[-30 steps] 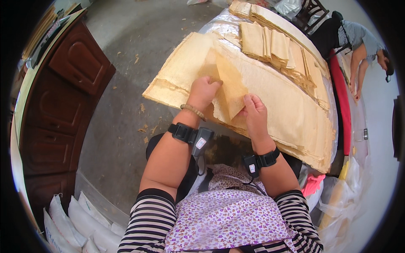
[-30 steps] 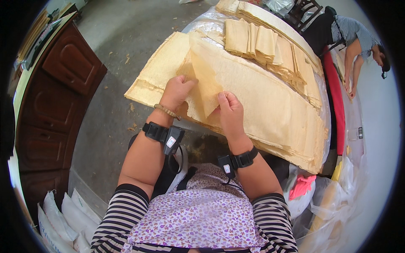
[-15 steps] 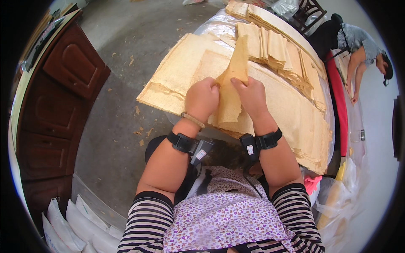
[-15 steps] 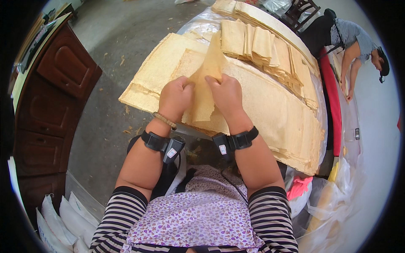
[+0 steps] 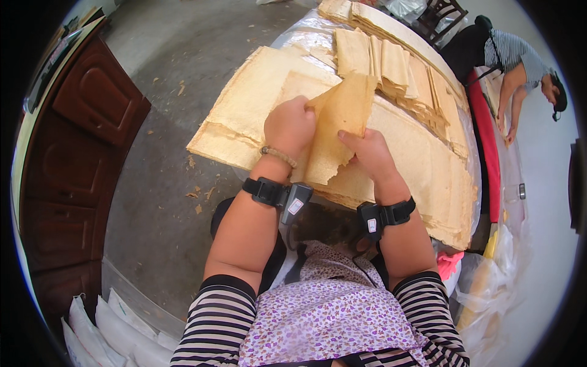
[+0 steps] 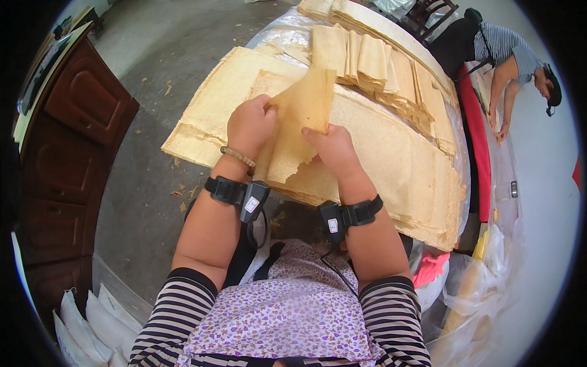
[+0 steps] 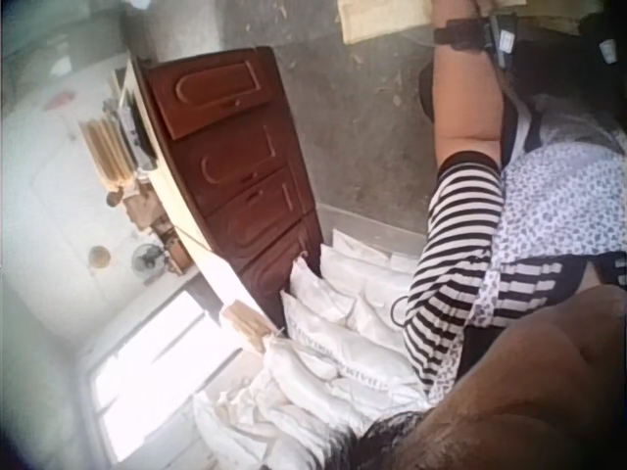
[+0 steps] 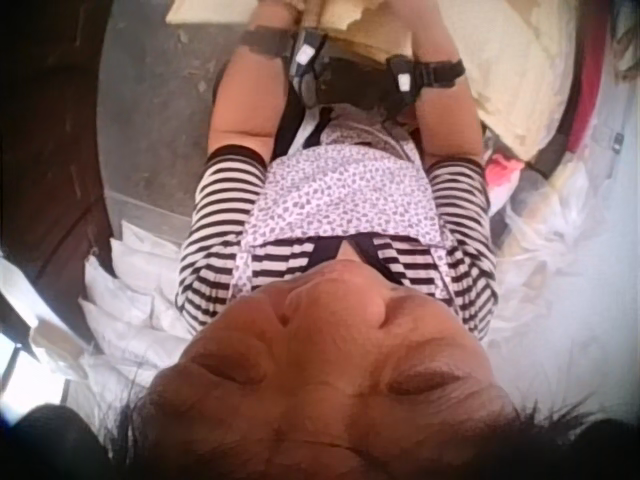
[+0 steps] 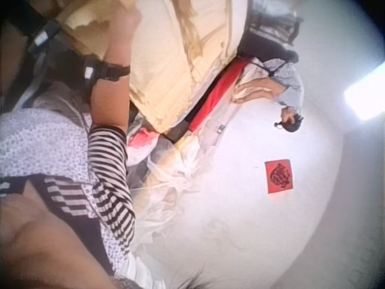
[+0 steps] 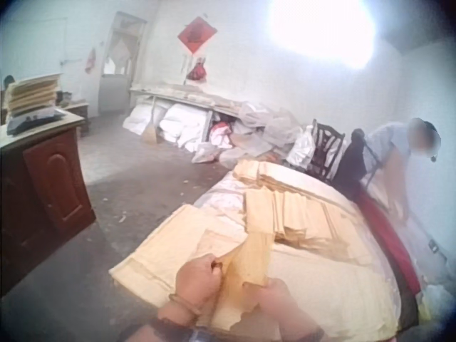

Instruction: The person peels individual thin yellow sheets from a large stack on a table, folds each sheet in half or thirds by hand, and stacks the folded pieces to the side.

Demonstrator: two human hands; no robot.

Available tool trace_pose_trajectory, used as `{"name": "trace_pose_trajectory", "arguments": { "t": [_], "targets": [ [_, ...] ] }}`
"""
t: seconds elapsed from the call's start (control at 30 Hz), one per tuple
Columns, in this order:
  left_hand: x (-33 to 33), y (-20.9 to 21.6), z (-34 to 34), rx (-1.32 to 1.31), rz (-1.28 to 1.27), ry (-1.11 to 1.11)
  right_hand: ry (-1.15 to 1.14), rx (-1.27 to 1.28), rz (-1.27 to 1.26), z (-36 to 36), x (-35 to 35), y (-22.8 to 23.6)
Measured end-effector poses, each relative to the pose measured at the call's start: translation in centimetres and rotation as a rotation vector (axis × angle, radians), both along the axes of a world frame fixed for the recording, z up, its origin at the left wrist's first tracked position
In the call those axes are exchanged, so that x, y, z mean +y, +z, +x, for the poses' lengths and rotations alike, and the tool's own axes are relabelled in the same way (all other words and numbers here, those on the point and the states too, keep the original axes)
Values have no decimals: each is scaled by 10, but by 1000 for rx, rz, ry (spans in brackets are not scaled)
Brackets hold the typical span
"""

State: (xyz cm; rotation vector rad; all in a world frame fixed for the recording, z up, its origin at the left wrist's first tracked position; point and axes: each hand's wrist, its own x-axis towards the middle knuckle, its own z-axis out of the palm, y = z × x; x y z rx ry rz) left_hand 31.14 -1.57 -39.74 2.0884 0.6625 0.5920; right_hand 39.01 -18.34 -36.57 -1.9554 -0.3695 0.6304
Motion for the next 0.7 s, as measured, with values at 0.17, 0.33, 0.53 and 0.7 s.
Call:
{"name": "trace_pose_trajectory", "arguments": {
  "t": [0.17,0.33,0.53,0.7],
  "targets": [
    [-28,14,0,-92,378,38,-150,-218,100,24,19,11],
    [-19,18,-1,-119,143,19,-203,-104,365,32,12,-5],
    [-18,16,5,-155,440,-35,-152,-64,588,0,12,-18],
    [-27,26,20,-79,658,-119,-92,-293,218,6,2,-22]
  ]
}}
